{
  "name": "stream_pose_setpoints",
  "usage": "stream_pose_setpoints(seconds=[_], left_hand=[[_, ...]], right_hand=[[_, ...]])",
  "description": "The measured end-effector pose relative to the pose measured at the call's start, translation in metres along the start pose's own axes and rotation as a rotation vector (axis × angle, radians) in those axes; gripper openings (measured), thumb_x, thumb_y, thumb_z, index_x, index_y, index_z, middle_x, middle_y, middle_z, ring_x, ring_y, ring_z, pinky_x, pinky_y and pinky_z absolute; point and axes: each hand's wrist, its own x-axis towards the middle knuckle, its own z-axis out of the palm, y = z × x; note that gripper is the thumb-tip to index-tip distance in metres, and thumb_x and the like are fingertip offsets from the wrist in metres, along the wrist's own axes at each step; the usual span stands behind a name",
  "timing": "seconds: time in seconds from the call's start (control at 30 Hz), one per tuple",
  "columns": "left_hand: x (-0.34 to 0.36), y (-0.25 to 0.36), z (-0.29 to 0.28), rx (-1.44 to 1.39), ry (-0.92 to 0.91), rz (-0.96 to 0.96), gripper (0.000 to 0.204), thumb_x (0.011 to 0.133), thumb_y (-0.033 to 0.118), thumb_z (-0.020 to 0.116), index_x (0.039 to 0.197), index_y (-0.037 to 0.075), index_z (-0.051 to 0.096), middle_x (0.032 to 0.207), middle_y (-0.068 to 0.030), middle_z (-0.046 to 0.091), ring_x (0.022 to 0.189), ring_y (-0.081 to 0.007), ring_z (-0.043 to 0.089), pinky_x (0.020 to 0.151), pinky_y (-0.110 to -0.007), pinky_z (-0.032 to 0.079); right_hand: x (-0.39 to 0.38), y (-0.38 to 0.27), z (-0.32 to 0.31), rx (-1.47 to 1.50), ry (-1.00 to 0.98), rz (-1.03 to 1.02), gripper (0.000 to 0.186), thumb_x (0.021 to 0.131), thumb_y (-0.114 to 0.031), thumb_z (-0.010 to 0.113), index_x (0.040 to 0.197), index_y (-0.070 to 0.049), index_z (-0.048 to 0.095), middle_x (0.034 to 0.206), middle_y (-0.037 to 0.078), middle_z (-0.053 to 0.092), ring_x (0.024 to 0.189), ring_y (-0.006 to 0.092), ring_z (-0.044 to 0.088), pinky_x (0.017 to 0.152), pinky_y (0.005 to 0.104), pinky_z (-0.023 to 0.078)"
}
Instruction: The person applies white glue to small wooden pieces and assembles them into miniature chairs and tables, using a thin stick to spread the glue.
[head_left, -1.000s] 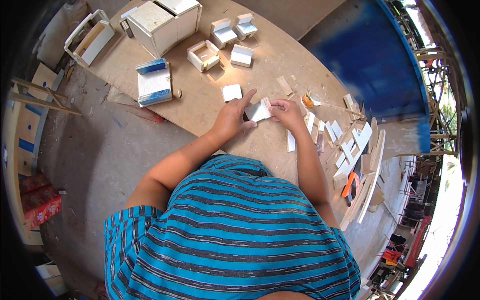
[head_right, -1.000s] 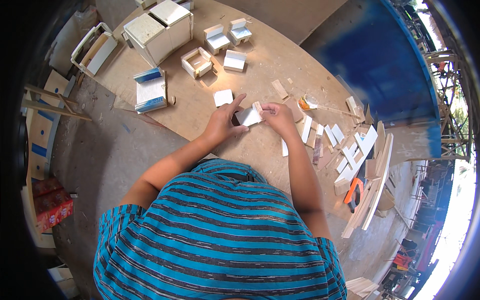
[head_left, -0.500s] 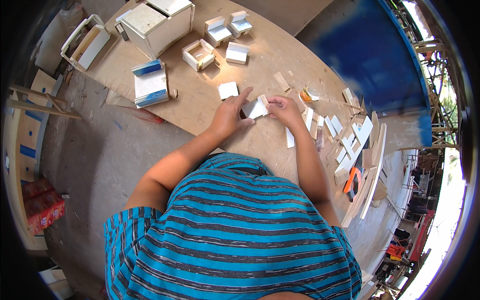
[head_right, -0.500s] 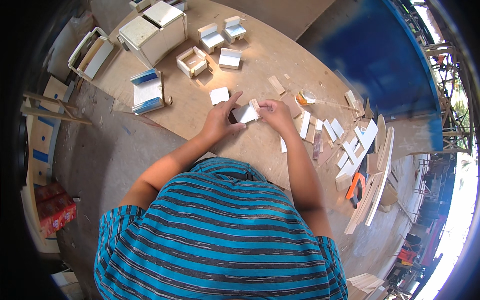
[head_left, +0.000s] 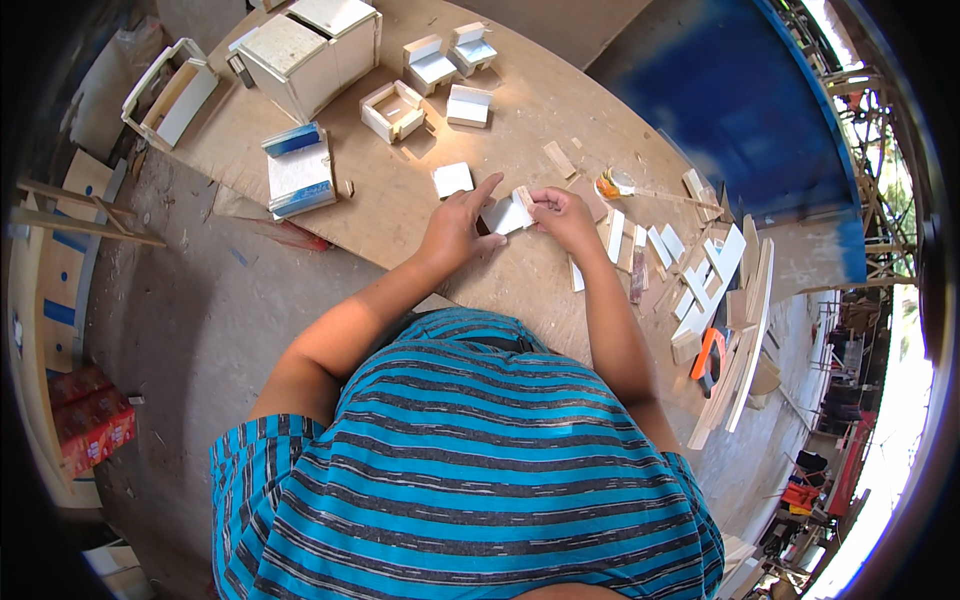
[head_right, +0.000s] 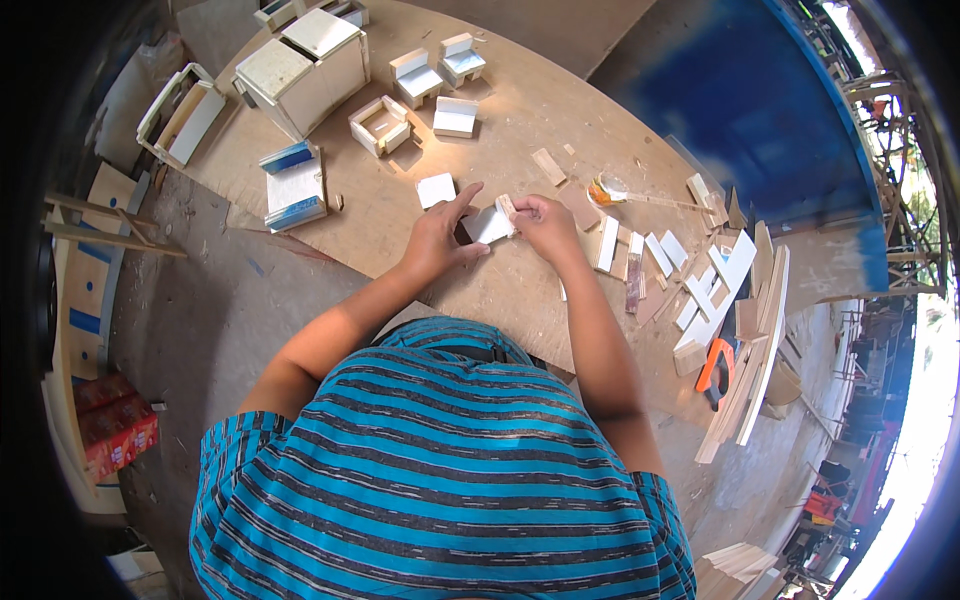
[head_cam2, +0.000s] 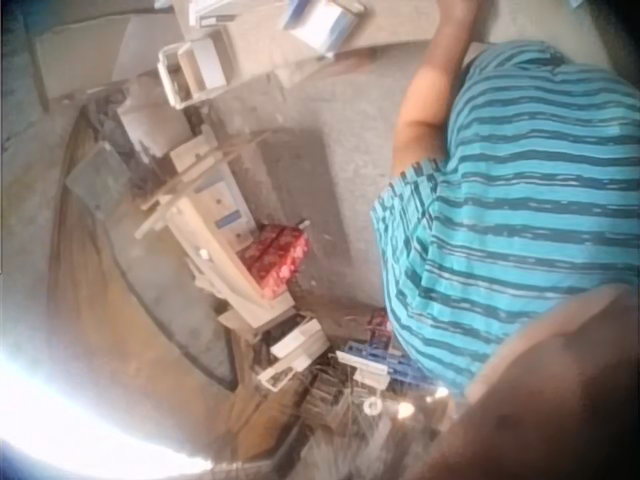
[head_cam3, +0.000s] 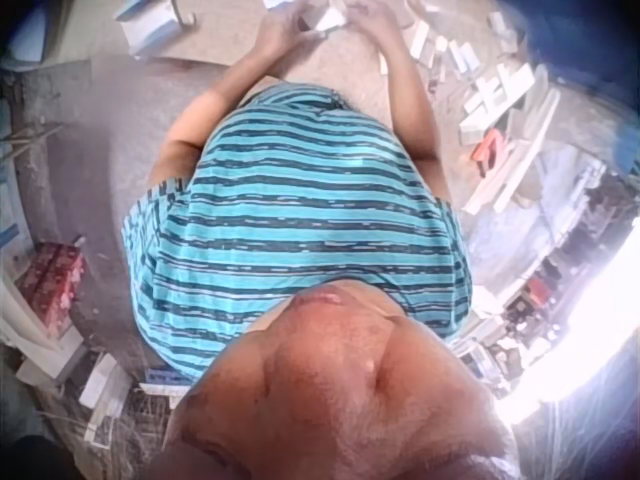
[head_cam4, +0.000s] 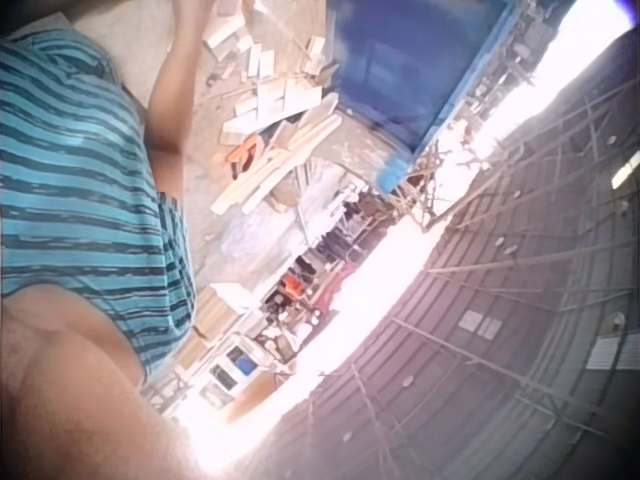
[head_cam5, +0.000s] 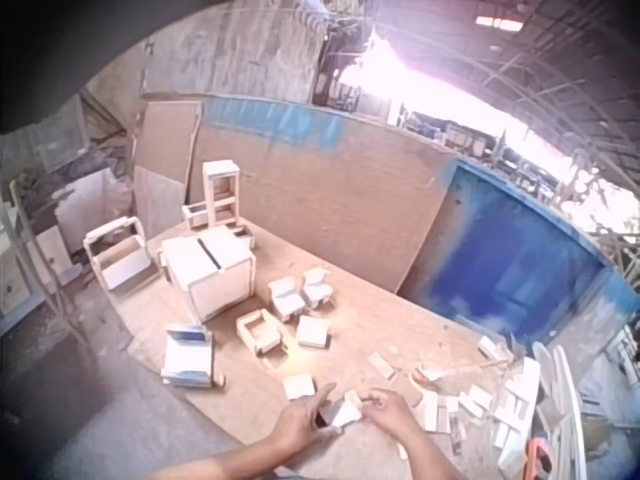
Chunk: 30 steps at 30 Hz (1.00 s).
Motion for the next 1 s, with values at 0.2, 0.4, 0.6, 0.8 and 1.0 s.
stream_pose_setpoints(seconds=[0.2, 0.4, 0.6, 0.8, 1.0], left_hand=[[0.0, -0.003, 0.001, -0.011, -0.001, -0.006, 0.096, 0.058, 0.017, 0.087, 0.143, 0.013, 0.042, 0.102, -0.0147, 0.068, 0.094, -0.0323, 0.063, 0.083, -0.041, 0.051], [0.002, -0.004, 0.003, 0.004, -0.003, 0.004, 0.096, 0.059, 0.018, 0.087, 0.143, 0.013, 0.041, 0.103, -0.0146, 0.068, 0.094, -0.0324, 0.063, 0.084, -0.042, 0.051], [0.002, -0.002, 0.002, 0.04, -0.005, -0.001, 0.096, 0.059, 0.018, 0.087, 0.143, 0.014, 0.041, 0.105, -0.0138, 0.068, 0.097, -0.0326, 0.063, 0.087, -0.041, 0.05], [0.002, -0.003, 0.003, 0.06, -0.019, -0.018, 0.096, 0.059, 0.018, 0.088, 0.143, 0.015, 0.041, 0.107, -0.0129, 0.068, 0.1, -0.0327, 0.063, 0.088, -0.041, 0.05], [0.002, -0.002, 0.003, 0.064, -0.023, -0.019, 0.096, 0.059, 0.019, 0.088, 0.143, 0.016, 0.041, 0.107, -0.0129, 0.068, 0.099, -0.0327, 0.063, 0.088, -0.041, 0.05]], right_hand=[[-0.007, 0.012, -0.01, 0.044, -0.163, -0.052, 0.045, 0.083, -0.001, 0.062, 0.128, 0.004, 0.058, 0.111, 0.009, 0.067, 0.096, 0.0122, 0.064, 0.085, 0.0252, 0.051], [-0.014, 0.022, -0.003, 0.215, -0.162, -0.103, 0.054, 0.079, 0.01, 0.058, 0.132, 0.001, 0.055, 0.12, 0.009, 0.065, 0.106, 0.0119, 0.062, 0.09, 0.0267, 0.051], [-0.02, 0.023, 0.013, 0.05, 0.003, -0.194, 0.051, 0.081, 0.009, 0.062, 0.131, 0.002, 0.055, 0.119, 0.008, 0.064, 0.105, 0.0124, 0.061, 0.091, 0.0279, 0.052], [-0.023, 0.025, 0.016, 0.036, 0.039, -0.221, 0.048, 0.081, 0.01, 0.061, 0.128, 0.003, 0.057, 0.117, 0.01, 0.065, 0.105, 0.0139, 0.062, 0.091, 0.0292, 0.052], [-0.021, 0.024, 0.016, 0.043, 0.03, -0.236, 0.047, 0.081, 0.011, 0.06, 0.127, 0.004, 0.057, 0.118, 0.012, 0.064, 0.106, 0.0154, 0.062, 0.091, 0.03, 0.053]])
